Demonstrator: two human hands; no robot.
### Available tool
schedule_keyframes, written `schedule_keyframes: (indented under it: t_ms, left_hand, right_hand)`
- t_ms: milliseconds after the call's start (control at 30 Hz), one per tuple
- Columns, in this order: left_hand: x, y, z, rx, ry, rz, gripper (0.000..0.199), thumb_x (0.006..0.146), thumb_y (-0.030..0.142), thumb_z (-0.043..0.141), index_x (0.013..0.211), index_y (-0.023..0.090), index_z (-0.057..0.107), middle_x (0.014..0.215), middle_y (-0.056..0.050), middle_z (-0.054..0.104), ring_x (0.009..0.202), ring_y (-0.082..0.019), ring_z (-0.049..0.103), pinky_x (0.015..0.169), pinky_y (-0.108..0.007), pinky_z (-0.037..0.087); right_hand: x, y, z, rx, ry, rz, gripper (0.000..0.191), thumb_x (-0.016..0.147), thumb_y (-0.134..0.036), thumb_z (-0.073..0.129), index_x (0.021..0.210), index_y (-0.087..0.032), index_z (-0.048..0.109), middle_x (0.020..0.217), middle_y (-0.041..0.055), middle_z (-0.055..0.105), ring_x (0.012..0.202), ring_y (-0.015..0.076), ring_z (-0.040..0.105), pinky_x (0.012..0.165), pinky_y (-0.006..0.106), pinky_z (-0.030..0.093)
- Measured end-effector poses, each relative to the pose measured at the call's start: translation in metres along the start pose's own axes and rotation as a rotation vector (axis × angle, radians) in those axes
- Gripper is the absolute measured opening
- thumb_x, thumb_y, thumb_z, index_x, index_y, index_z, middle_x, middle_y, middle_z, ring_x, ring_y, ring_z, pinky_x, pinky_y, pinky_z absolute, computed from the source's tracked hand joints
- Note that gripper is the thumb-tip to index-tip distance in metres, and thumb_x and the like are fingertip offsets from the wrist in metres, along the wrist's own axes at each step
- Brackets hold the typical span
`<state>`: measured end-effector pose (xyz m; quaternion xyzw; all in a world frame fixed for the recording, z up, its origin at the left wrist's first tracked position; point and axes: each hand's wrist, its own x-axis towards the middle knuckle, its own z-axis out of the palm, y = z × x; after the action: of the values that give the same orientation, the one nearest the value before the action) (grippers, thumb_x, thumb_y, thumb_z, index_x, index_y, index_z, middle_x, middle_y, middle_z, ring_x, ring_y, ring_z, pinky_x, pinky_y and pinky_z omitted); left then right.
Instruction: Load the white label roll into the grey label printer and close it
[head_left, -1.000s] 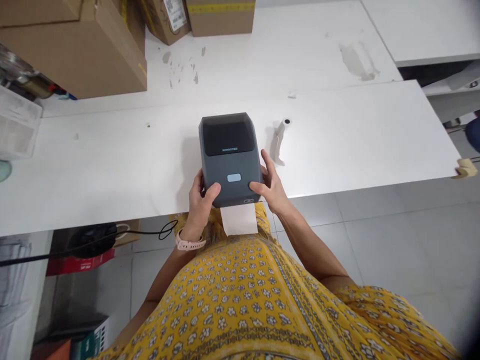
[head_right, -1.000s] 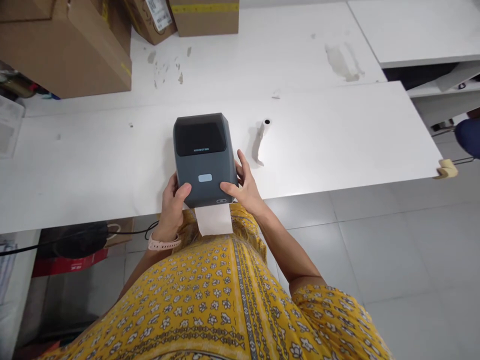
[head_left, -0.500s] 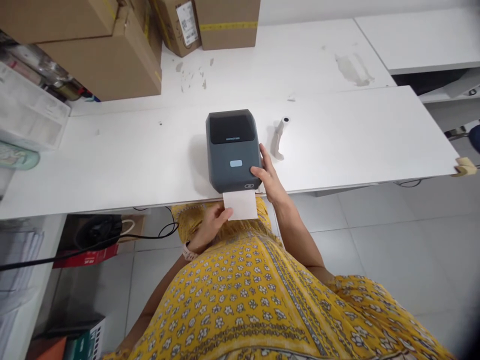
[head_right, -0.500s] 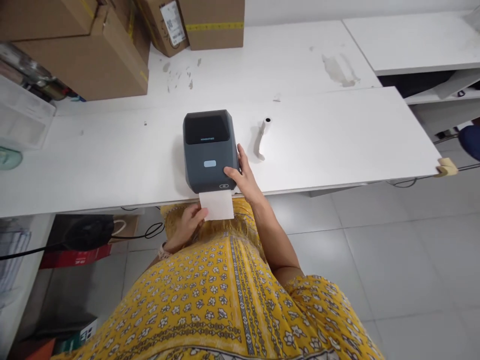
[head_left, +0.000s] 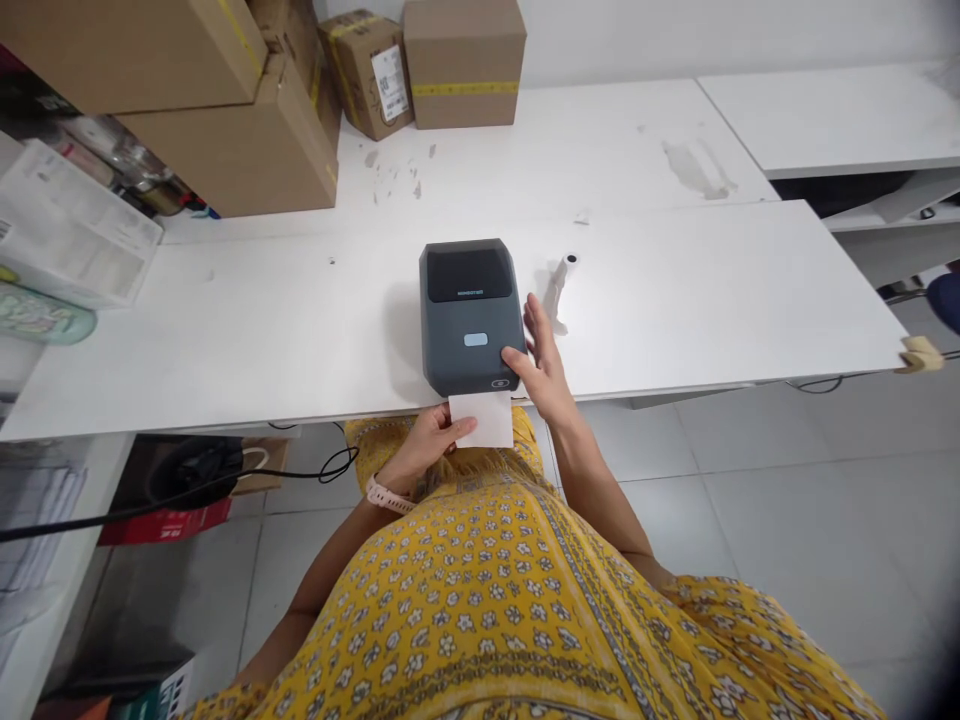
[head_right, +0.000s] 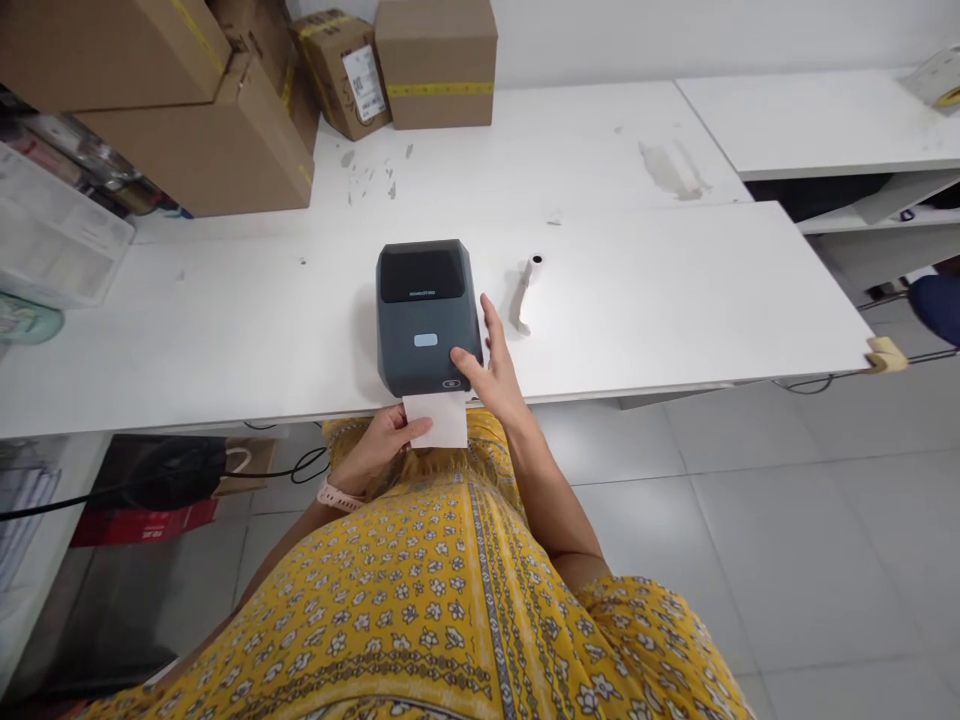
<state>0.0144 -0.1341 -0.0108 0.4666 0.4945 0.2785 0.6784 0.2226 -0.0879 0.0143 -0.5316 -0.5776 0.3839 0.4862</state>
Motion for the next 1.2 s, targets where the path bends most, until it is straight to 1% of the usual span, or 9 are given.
schedule_keyframes:
  t_ms: [100,233,333,467,567,700,967,1100,1200]
  left_hand:
    - [-0.008,0.011,-0.018,0.258,-0.023,0.072,0.038,0.083,0.055,0.075,0.075,0.018,0.069,0.067,0.000,0.064,0.059,-0.014,0.051,0.057,-0.028,0.038]
    - [-0.025,0.037,-0.031,0.482,0.435,0.363,0.034,0.095,0.048,0.060,0.074,0.022,0.065,0.067,0.001,0.058,0.065,-0.017,0.052,0.062,-0.030,0.043]
    - [-0.025,0.059,-0.024,0.609,0.640,0.665,0.023,0.097,0.041,0.056,0.104,0.026,0.072,0.109,-0.007,0.070,0.105,-0.026,0.062,0.094,-0.041,0.050]
    - [-0.006,0.081,-0.007,0.700,0.521,0.776,0.036,0.093,0.041,0.064,0.126,0.031,0.071,0.161,-0.004,0.045,0.154,-0.036,0.026,0.127,-0.058,0.019]
    - [0.007,0.088,0.000,0.699,0.439,0.748,0.035,0.092,0.041,0.066,0.125,0.033,0.073,0.166,0.000,0.038,0.159,-0.038,0.013,0.129,-0.063,0.005]
    - [0.013,0.086,0.000,0.806,0.441,0.773,0.032,0.094,0.040,0.064,0.124,0.036,0.073,0.166,0.002,0.039,0.160,-0.039,0.014,0.127,-0.067,-0.007]
    - [0.029,0.076,0.000,1.117,0.541,0.920,0.030,0.101,0.039,0.053,0.120,0.026,0.072,0.159,-0.009,0.050,0.154,-0.035,0.034,0.126,-0.068,0.009]
    - [0.031,0.067,-0.008,1.043,0.478,0.894,0.032,0.102,0.039,0.053,0.126,0.028,0.070,0.164,-0.006,0.043,0.155,-0.034,0.031,0.126,-0.065,0.017]
    - [0.019,0.053,-0.014,0.830,0.434,0.806,0.044,0.104,0.039,0.047,0.147,0.030,0.055,0.171,-0.006,0.030,0.157,-0.031,0.028,0.126,-0.056,0.027]
  right_hand:
    - [-0.006,-0.022,-0.002,-0.343,0.080,-0.239,0.039,0.096,-0.043,0.056,0.135,-0.042,0.058,0.173,-0.0089,0.022,0.163,0.0322,0.010,0.128,0.068,0.014]
    - [-0.010,-0.039,-0.001,-0.625,-0.015,-0.362,0.023,0.098,-0.047,0.058,0.117,-0.041,0.068,0.166,-0.0096,0.037,0.161,0.0364,0.017,0.128,0.072,0.008]
    - [-0.009,-0.044,0.001,-0.670,-0.042,-0.339,0.026,0.097,-0.052,0.059,0.120,-0.041,0.067,0.165,-0.0078,0.041,0.160,0.0371,0.020,0.128,0.073,0.006]
    - [-0.004,-0.051,0.004,-0.646,-0.065,-0.293,0.021,0.100,-0.049,0.055,0.110,-0.037,0.069,0.164,-0.0065,0.044,0.160,0.0370,0.021,0.127,0.073,-0.001]
    - [0.000,-0.053,0.007,-0.646,-0.077,-0.279,0.021,0.101,-0.045,0.053,0.098,-0.033,0.070,0.162,-0.0050,0.047,0.159,0.0370,0.023,0.127,0.073,-0.001]
    - [0.003,-0.048,0.010,-0.747,-0.050,-0.380,0.017,0.102,-0.036,0.052,0.093,-0.031,0.065,0.160,-0.0045,0.049,0.158,0.0339,0.029,0.128,0.070,0.006]
    - [0.010,-0.027,0.021,-0.779,0.045,-0.589,0.021,0.102,-0.022,0.048,0.084,-0.026,0.058,0.153,0.0004,0.059,0.159,0.0259,0.028,0.131,0.056,0.010]
    - [0.008,-0.024,0.020,-0.710,0.042,-0.547,0.019,0.104,-0.023,0.047,0.093,-0.027,0.061,0.153,-0.0009,0.059,0.159,0.0262,0.029,0.130,0.060,0.012]
    - [-0.003,-0.021,0.014,-0.535,0.078,-0.441,0.023,0.106,-0.031,0.043,0.120,-0.031,0.061,0.163,0.0001,0.046,0.159,0.0274,0.027,0.127,0.062,0.024]
